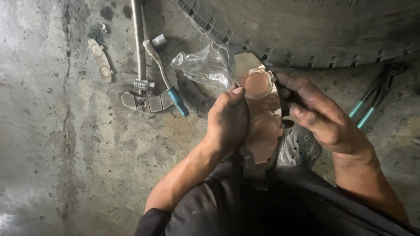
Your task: Replacing and assembling brake pads on a vehicle tire assembly.
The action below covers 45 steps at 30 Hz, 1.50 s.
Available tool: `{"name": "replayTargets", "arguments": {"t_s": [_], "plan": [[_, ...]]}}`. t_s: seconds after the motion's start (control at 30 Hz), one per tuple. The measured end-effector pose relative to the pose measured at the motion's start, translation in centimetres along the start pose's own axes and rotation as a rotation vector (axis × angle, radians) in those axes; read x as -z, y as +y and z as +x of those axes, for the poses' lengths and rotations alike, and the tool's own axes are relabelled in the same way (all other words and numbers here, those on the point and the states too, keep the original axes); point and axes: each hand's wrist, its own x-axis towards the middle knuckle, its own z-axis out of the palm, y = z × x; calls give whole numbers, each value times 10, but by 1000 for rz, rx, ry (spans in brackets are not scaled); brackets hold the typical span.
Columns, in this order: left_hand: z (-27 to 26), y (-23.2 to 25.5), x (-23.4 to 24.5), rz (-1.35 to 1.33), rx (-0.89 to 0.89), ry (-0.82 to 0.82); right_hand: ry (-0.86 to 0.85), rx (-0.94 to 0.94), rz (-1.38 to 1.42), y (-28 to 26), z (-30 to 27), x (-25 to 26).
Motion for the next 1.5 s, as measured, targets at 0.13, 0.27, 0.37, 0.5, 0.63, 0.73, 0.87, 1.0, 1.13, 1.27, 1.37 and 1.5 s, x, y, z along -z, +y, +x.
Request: {"name": "replayTargets", "arguments": {"t_s": [0.13,0.27,0.37,0.5,0.63,0.73,0.87,1.0,1.13,1.27,1.37,1.5], "plan": [[-8,2,-10,-59,-21,-79,21,-26,-11,-4,3,-5],[-9,8,-23,-33,5,-29,35,-41,-19,-7,8,-10],[-13,12,-37,39,-50,-32,0,-36,11,1,3,-4],[-15,9,-30,95,-97,-183,-62,-2,36,-14,7,-12],[-16,11,-35,83,-74,-120,-59,1,50,-8,12,-15],[-17,11,-39,51,-60,-122,-49,-49,64,-5,13,-16],[-17,10,-34,148,-58,-151,-70,-36,74,-9,18,-20],[-19,16,-43,178,-62,-114,-89,-5,14,-7,19,-21],[-21,25,-57,618,-112,-30,-45,144,-362,-5,8,-24],[-18,17,-43,686,-257,-36,-26,221,-621,-24,14,-34],[-18,18,-56,561,-211,2,20,63,-485,-12,11,-36],[-13,3,-36,782,-489,-61,55,88,-617,-7,13,-45]]}}
